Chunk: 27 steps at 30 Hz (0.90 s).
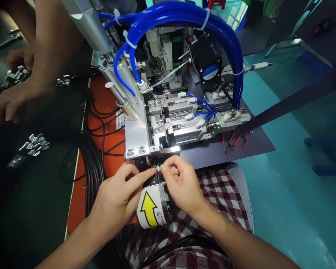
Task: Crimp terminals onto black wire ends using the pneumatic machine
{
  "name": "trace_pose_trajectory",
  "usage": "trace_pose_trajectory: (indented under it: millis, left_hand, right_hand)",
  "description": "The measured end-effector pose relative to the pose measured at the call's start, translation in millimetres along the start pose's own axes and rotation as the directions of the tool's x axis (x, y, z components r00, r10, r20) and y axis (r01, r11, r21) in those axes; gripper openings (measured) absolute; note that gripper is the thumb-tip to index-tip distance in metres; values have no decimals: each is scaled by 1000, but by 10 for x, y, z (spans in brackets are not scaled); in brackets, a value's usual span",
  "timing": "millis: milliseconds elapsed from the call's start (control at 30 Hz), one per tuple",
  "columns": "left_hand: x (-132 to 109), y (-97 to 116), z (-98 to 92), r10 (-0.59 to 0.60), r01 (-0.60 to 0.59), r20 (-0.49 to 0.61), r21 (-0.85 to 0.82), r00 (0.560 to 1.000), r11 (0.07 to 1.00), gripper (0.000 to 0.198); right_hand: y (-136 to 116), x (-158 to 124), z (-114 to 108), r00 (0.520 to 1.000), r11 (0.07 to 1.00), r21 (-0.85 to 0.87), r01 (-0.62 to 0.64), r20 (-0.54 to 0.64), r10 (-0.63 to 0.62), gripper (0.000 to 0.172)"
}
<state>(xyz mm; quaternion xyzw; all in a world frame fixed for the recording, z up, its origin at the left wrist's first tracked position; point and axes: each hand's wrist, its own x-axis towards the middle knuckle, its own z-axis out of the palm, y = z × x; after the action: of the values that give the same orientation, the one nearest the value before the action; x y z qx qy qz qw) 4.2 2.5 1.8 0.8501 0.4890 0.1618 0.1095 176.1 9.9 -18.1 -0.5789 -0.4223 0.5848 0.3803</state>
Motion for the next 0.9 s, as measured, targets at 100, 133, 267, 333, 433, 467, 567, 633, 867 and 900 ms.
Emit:
trace_pose_trajectory:
  millis: [100, 133, 267, 333, 433, 467, 567, 633, 867, 900]
  left_hand:
    - [-8, -4, -7, 10, -10, -9, 10, 1000, 1000, 38]
    - [-8, -4, -10, 11, -11, -12, 13, 1000, 1000, 37]
    - [-1, 8, -12, 24, -23, -25, 17, 999, 1000, 36]
    - [5, 18, -11, 23, -23, -26, 4, 999, 1000, 35]
    - [9, 26, -10, 19, -19, -24, -9, 1000, 1000, 35]
    - [9, 25, -10, 17, -18, -21, -9, 1000, 1000, 35]
    - [7, 12, -9, 9, -10, -17, -11, 1000, 1000, 36]
    - [6, 0, -5, 4, -4, -8, -21, 1000, 1000, 35]
    - [4, 3, 0, -9, 9, 10, -33, 1000, 999, 34]
    - [4, 6, -1, -9, 10, 10, -39, 1000, 999, 34]
  right_hand:
    - [13, 6, -14, 998, 999, 34, -37, 58, 35, 27]
    - [20, 10, -21, 994, 997, 54, -61, 89, 56, 27]
    - [56, 18, -30, 994, 994, 96, -44, 100, 34, 28]
    - [64, 16, -19, 997, 995, 97, -19, 76, 11, 28]
    - [46, 13, -5, 997, 996, 89, -24, 73, 18, 26]
    - [36, 12, -3, 997, 996, 84, -36, 78, 29, 26]
    - [15, 6, -2, 995, 995, 72, -65, 79, 60, 25]
    - [18, 4, -3, 997, 996, 76, -52, 56, 48, 25]
    - [48, 48, -42, 991, 991, 107, -82, 115, 70, 25]
    - [49, 53, -52, 990, 991, 101, -89, 122, 76, 25]
